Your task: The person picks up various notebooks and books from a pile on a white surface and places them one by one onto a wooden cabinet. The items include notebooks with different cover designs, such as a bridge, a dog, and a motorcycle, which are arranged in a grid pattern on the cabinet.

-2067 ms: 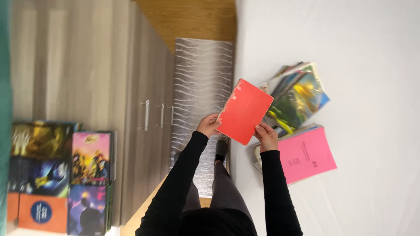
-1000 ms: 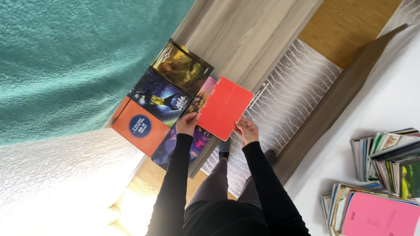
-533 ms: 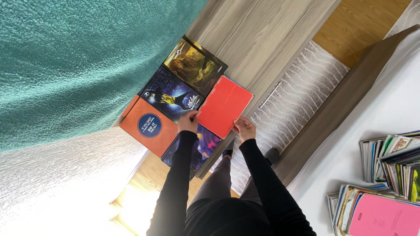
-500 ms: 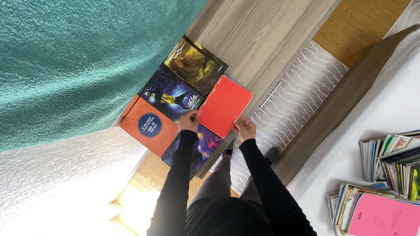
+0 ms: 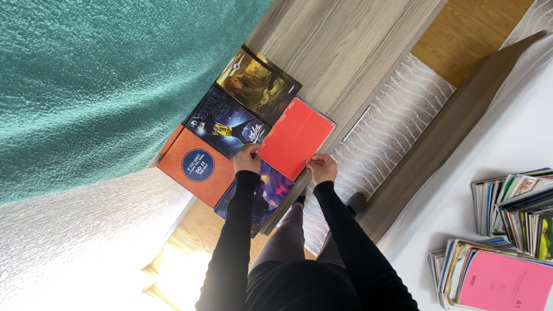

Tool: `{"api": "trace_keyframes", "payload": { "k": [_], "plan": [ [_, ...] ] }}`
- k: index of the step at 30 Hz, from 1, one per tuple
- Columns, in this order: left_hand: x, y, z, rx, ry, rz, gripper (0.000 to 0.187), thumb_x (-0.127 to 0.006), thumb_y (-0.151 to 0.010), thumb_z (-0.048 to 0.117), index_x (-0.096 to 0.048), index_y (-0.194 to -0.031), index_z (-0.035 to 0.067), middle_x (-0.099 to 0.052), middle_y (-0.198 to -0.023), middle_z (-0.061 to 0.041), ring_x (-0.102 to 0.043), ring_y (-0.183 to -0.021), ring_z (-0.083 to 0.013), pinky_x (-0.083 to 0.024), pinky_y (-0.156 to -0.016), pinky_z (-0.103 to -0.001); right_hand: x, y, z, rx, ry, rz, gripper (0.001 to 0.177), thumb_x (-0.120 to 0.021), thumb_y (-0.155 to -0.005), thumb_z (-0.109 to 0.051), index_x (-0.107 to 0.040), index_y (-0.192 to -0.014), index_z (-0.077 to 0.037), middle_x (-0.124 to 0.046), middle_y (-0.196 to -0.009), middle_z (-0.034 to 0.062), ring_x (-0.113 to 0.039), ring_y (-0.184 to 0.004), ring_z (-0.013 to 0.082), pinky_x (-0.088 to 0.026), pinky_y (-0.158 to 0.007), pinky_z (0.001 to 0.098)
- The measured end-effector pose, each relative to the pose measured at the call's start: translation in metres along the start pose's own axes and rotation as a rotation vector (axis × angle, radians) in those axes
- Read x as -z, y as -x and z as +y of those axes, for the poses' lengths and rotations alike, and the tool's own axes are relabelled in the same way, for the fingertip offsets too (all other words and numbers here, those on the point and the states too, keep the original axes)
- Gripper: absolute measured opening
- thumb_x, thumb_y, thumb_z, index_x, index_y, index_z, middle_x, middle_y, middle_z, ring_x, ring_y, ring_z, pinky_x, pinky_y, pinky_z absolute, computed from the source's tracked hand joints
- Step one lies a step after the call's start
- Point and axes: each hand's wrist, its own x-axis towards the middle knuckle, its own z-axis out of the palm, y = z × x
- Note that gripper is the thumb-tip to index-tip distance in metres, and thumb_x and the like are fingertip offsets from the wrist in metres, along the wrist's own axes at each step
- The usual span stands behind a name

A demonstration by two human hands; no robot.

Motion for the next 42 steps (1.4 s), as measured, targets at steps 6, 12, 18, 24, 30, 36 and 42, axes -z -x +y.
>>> {"api": "trace_keyframes", "payload": {
  "k": [6,12,18,24,30,36,42],
  "plan": [
    [-0.002,0.000,-0.010,-0.038,0.007,0.010,0.024,-0.066,-0.080,-0.001,-0.078,-0.096,0.012,-0.076,-0.099,-0.008,-0.075,-0.084,-0.0247,-0.059,-0.075,-0.035,0.002,-0.008,0.013,0.001,-0.035,-0.006,0.019,-0.076,-0.082,0.007,-0.064,-0.096,0.004,-0.071,-0.081,0.0109,-0.071,-0.067,0.0179,-0.062,-0.059,0.0309],
    [0.011,0.004,0.019,0.117,-0.026,0.056,0.022,-0.068,-0.086,0.003,-0.079,-0.103,0.011,-0.076,-0.096,-0.011,-0.074,-0.082,-0.0261,-0.058,-0.074,-0.037,0.001,0.001,-0.009,-0.020,-0.012,0.027,0.014,-0.078,-0.085,0.000,-0.068,-0.095,0.001,-0.070,-0.080,0.0090,-0.068,-0.062,0.0153,-0.058,-0.057,0.0286],
    [-0.002,0.001,0.029,0.065,0.276,-0.022,0.015,-0.069,-0.091,0.008,-0.076,-0.104,0.006,-0.077,-0.090,-0.010,-0.076,-0.081,-0.0160,-0.060,-0.075,-0.029,0.024,-0.009,-0.020,0.024,-0.197,-0.051,0.006,-0.072,-0.091,-0.002,-0.068,-0.095,0.001,-0.070,-0.077,0.0102,-0.066,-0.061,0.0153,-0.056,-0.057,0.0285],
    [-0.039,0.005,0.072,-0.079,0.393,-0.129,0.012,-0.073,-0.093,0.010,-0.077,-0.102,0.003,-0.076,-0.092,-0.006,-0.074,-0.085,-0.0110,-0.058,-0.078,-0.026,0.061,0.008,-0.084,0.007,-0.349,-0.027,0.004,-0.068,-0.093,-0.002,-0.068,-0.096,-0.003,-0.071,-0.084,0.0069,-0.068,-0.069,0.0150,-0.058,-0.063,0.0292],
    [-0.107,0.028,0.137,-0.103,0.557,-0.310,0.014,-0.072,-0.096,0.010,-0.076,-0.106,0.001,-0.078,-0.095,-0.005,-0.072,-0.088,-0.0106,-0.056,-0.079,-0.025,0.139,0.012,-0.125,-0.008,-0.436,0.022,0.006,-0.068,-0.093,-0.003,-0.068,-0.098,-0.005,-0.072,-0.088,0.0071,-0.070,-0.074,0.0176,-0.059,-0.069,0.0314],
    [-0.202,0.064,0.203,-0.024,0.681,-0.533,0.016,-0.071,-0.098,0.011,-0.074,-0.110,0.001,-0.077,-0.098,-0.006,-0.072,-0.090,-0.0117,-0.056,-0.083,-0.026,0.241,0.010,-0.146,0.030,-0.532,0.144,0.007,-0.069,-0.094,-0.004,-0.069,-0.101,-0.005,-0.072,-0.089,0.0070,-0.070,-0.076,0.0171,-0.059,-0.071,0.0318],
    [-0.278,0.116,0.307,-0.103,0.670,-0.739,0.017,-0.064,-0.100,0.009,-0.073,-0.111,-0.001,-0.077,-0.101,-0.008,-0.072,-0.093,-0.0131,-0.057,-0.085,-0.027,0.358,0.010,-0.163,0.085,-0.587,0.219,0.008,-0.067,-0.095,-0.005,-0.068,-0.102,-0.003,-0.072,-0.091,0.0069,-0.069,-0.077,0.0169,-0.059,-0.072,0.0305]
  ]
}}
